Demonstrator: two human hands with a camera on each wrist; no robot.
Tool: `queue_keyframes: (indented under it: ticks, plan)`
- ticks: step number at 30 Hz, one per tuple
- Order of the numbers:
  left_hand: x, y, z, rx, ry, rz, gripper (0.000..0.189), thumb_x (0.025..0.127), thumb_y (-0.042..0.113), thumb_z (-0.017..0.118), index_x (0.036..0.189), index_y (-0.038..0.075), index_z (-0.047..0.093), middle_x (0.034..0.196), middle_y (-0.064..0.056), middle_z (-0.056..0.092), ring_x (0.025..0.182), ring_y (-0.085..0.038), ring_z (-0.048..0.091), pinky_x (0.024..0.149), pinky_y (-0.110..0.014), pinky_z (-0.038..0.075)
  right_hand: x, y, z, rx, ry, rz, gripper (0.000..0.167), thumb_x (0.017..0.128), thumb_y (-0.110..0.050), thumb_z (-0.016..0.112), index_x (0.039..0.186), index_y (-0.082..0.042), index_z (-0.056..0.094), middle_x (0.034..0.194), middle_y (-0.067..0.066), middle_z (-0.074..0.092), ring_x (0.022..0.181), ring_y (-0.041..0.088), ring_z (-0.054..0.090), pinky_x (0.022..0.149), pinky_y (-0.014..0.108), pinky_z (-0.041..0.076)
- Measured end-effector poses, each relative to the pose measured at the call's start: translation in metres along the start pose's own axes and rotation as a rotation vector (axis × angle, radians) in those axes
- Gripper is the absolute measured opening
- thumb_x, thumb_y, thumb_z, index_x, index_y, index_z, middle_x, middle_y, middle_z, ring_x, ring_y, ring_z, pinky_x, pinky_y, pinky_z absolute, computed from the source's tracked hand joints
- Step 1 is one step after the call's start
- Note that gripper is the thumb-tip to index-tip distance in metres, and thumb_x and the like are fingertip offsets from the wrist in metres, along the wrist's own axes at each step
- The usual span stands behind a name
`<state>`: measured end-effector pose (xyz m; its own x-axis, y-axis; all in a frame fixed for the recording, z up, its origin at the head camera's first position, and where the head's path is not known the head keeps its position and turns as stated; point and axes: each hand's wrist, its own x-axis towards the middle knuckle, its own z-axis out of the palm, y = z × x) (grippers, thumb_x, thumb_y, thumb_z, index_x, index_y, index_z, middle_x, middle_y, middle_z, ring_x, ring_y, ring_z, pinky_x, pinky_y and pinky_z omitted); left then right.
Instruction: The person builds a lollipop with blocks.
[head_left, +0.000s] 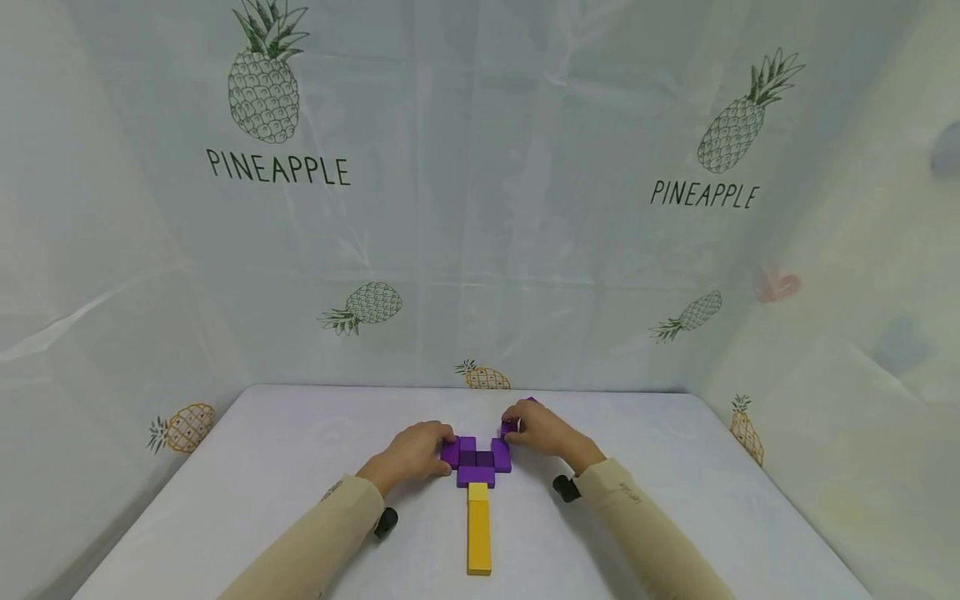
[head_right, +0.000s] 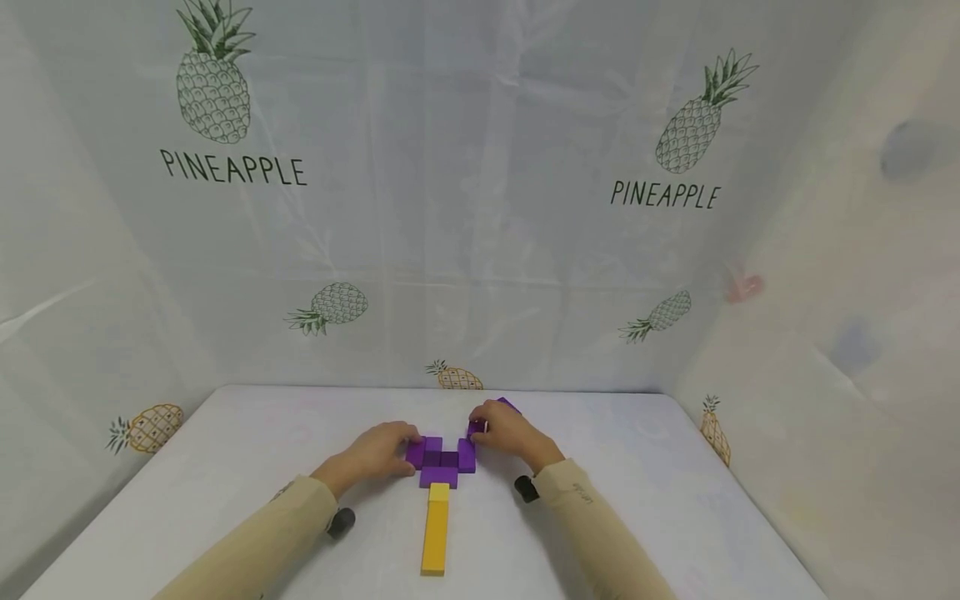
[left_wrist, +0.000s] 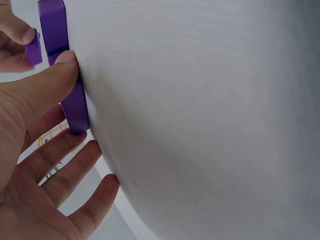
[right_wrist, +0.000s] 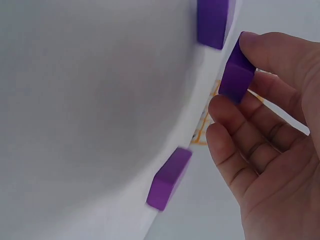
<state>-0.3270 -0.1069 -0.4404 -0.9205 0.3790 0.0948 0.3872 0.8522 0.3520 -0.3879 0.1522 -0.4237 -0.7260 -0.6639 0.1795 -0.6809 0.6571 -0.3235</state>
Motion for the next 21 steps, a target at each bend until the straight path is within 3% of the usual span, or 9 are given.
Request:
queue_keyframes:
  ticks: [14, 21]
  plan:
    - [0.002, -0.001, -0.001, -0.004, 0.0, 0.001, 0.041, 0.074, 0.026, 0.083, 0.109, 0.013, 0.065, 0.106, -0.003, 0.064, 0.094, -0.019, 0.058, 0.091, -0.042, 0.048, 0.016, -0.028, 0.01, 0.066, -0.076, 0.048, 0.032, 0.087, -0.02, 0.071, 0.116, -0.007, 0.067, 0.101, -0.003, 0.064, 0.089, 0.017, 0.058, 0.079, 0.027, 0.051]
    - [0.001, 0.0, -0.001, -0.006, 0.001, 0.017, 0.041, 0.074, 0.025, 0.083, 0.108, 0.012, 0.065, 0.105, -0.003, 0.064, 0.094, -0.019, 0.058, 0.091, -0.042, 0.048, 0.018, -0.032, 0.014, 0.023, -0.09, 0.037, 0.032, 0.086, -0.023, 0.072, 0.115, -0.01, 0.067, 0.103, -0.005, 0.064, 0.09, 0.012, 0.058, 0.082, 0.027, 0.051]
